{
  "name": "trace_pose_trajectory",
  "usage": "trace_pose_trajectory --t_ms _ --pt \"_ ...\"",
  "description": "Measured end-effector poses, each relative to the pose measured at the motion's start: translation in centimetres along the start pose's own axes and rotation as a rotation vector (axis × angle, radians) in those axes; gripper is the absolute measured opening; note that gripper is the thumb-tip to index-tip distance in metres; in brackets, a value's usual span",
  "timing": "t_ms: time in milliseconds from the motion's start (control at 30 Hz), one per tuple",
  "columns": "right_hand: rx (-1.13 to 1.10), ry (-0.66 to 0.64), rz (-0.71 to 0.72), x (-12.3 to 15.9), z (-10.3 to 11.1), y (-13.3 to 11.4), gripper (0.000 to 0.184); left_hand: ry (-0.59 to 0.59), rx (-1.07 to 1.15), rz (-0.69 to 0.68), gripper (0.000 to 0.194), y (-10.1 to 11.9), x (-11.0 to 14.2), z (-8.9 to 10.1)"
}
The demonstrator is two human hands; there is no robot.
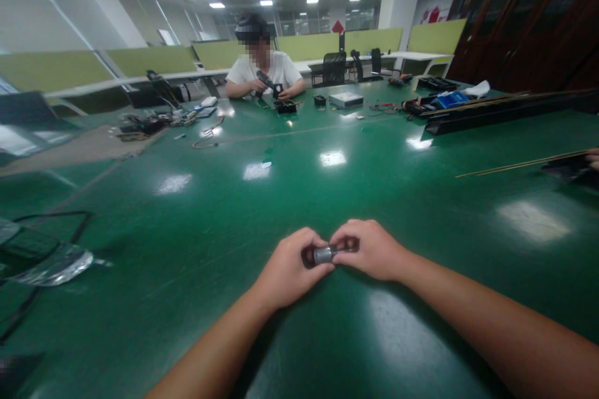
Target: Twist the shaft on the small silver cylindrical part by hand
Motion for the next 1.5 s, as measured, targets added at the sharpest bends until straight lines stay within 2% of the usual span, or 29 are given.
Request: trace_pose_trajectory --t_ms 133,333,733,1500 --pt "-0.045 0.007 -0.004 0.2 -0.2 0.0 0.027 -0.001 0.002 0.004 0.018 0.0 0.0 0.0" --pt "-0.039 -0.041 0.017 0.7 0.7 -0.1 0.032 0.0 0.014 0.007 0.016 0.0 0.1 -0.1" --pt "0.008 -0.051 0.069 0.6 0.6 0.2 0.016 -0.008 0.072 0.023 0.017 0.4 0.1 0.3" --pt "0.058 -0.047 0.137 0.8 0.4 -0.2 0.012 -0.019 0.052 0.009 0.018 0.3 0.2 0.0"
Point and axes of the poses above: each hand's wrist, its own x-axis away from the middle knuckle, its own z-axis out of the back of the hand, y = z × x, the point moved 1 cm from there along -x, towards the middle knuckle, and after that the axes turned 8 degrees about -z, right-handed, at the moved point
